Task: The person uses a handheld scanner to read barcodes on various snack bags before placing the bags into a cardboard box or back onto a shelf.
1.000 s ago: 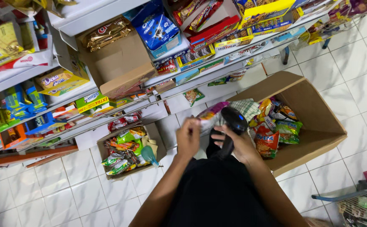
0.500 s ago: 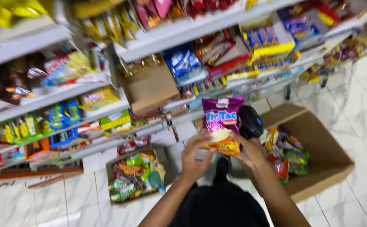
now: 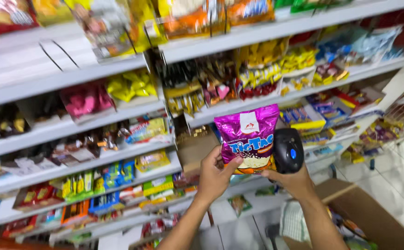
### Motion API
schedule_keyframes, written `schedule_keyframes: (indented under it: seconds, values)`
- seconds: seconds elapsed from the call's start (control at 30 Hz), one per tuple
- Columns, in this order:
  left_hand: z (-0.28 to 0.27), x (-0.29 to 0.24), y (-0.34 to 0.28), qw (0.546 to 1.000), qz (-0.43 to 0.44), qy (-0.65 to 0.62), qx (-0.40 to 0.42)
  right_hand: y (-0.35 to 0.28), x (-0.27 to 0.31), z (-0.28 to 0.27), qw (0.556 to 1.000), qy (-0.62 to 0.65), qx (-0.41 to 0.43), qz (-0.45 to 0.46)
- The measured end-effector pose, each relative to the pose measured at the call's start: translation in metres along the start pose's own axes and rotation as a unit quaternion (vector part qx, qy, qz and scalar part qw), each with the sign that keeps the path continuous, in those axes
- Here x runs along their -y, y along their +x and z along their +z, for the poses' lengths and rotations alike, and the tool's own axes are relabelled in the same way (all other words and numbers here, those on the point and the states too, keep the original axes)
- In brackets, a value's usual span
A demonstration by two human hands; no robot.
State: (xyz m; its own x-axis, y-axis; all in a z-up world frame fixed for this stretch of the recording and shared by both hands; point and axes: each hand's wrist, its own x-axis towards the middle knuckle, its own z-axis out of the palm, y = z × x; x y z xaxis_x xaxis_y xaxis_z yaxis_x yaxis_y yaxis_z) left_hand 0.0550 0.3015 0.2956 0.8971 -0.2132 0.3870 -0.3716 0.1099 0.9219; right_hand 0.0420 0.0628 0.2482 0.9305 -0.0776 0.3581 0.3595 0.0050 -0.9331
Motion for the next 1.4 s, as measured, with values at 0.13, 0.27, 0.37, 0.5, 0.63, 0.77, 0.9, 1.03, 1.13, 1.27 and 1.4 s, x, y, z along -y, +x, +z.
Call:
schedule_keyframes:
  seconds: [0.13, 0.27, 0.37, 0.5, 0.63, 0.77, 0.9, 1.03, 1.13, 1.27, 1.4]
  values:
    - [-0.002, -0.062, 0.034, 0.988, 0.088, 0.125, 0.025, 0.022, 0.047, 0.010, 0.997, -0.025, -0.074, -0.023]
    - [-0.014, -0.124, 0.065, 0.910, 0.289, 0.295, 0.022, 0.070, 0.102, 0.006, 0.992, -0.037, -0.096, -0.078]
    - [-0.010, -0.160, 0.101, 0.924, 0.214, 0.318, 0.013, 0.109, 0.132, 0.006, 0.980, 0.003, -0.080, -0.184]
    - [-0.011, -0.198, 0.149, 0.947, 0.174, 0.266, -0.048, 0.158, 0.162, 0.007, 0.963, 0.054, -0.135, -0.227]
    - [-0.024, -0.222, 0.202, 0.927, 0.266, 0.258, -0.062, 0.173, 0.181, 0.004, 0.937, -0.184, -0.138, -0.262]
    - [-0.031, -0.231, 0.243, 0.911, 0.276, 0.298, -0.077, 0.178, 0.194, 0.012, 0.831, -0.333, 0.002, -0.445]
    - [-0.031, -0.227, 0.267, 0.920, 0.186, 0.339, -0.058, 0.189, 0.204, 0.025, 0.844, -0.376, 0.049, -0.380]
    - [-0.032, -0.222, 0.274, 0.891, 0.200, 0.405, -0.052, 0.198, 0.223, 0.029, 0.847, -0.422, 0.067, -0.315]
    - [-0.033, -0.223, 0.278, 0.877, 0.185, 0.440, -0.050, 0.203, 0.236, 0.029, 0.847, -0.447, 0.104, -0.268]
    - [-0.025, -0.228, 0.282, 0.863, 0.169, 0.473, -0.061, 0.210, 0.246, 0.028, 0.842, -0.494, 0.151, -0.158]
    - [-0.015, -0.230, 0.274, 0.836, 0.131, 0.529, -0.059, 0.205, 0.237, 0.020, 0.850, -0.446, 0.140, -0.243]
